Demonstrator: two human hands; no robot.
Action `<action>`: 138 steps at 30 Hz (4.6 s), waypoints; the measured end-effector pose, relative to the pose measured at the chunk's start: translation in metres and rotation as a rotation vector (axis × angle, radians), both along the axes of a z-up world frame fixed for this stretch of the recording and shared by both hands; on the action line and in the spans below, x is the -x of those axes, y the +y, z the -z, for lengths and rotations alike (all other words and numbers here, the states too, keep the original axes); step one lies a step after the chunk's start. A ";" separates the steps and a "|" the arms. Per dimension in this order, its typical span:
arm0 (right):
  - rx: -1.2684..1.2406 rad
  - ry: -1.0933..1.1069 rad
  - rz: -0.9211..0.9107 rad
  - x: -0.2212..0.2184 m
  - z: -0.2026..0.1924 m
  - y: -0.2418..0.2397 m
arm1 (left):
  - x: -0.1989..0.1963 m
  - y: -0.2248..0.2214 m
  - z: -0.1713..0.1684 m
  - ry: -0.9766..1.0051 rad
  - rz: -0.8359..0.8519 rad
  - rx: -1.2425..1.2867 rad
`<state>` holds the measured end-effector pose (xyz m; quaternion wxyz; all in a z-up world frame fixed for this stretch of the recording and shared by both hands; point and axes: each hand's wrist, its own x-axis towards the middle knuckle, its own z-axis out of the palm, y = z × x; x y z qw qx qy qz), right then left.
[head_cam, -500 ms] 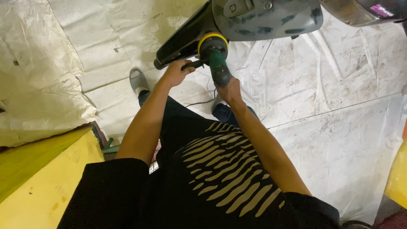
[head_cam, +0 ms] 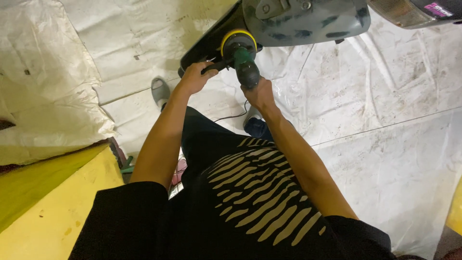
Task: The person uses a green electric polisher with a yellow pad to buff the front fairing and headlight area of a black motorcycle. They move the tool in circular motions across the surface, adjusting their grip and position to reach different sections of the vehicle's front.
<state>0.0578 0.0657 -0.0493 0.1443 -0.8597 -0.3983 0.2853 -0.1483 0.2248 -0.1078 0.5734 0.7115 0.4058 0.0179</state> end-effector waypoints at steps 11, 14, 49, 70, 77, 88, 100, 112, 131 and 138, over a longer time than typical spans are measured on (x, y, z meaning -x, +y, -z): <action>0.073 -0.011 -0.012 0.005 -0.016 0.012 | 0.000 0.006 -0.005 0.053 0.009 0.024; 0.088 -0.015 -0.009 0.004 -0.012 0.014 | 0.001 0.009 -0.001 0.080 0.009 0.021; 0.104 0.046 0.160 -0.007 -0.012 -0.023 | -0.025 -0.010 -0.002 0.028 0.091 0.038; 0.110 0.009 0.048 0.005 0.003 -0.039 | -0.015 -0.022 0.000 0.049 0.115 0.055; 0.150 0.008 -0.018 0.033 0.013 -0.006 | 0.037 -0.012 0.018 0.070 -0.007 0.091; 0.158 0.130 -0.039 0.068 0.021 0.012 | 0.084 -0.020 0.013 0.056 -0.117 0.176; 0.146 -0.209 -0.095 0.044 0.044 0.050 | 0.044 0.033 0.021 -0.109 -0.099 0.227; 0.290 -0.060 -0.212 0.115 0.047 0.056 | 0.129 -0.012 0.040 -0.077 -0.317 0.430; 0.275 -0.022 -0.148 0.043 0.013 -0.001 | 0.048 -0.040 0.052 -0.060 -0.141 0.253; 0.239 -0.156 -0.244 0.053 0.013 -0.008 | 0.062 -0.059 0.063 -0.127 -0.251 0.343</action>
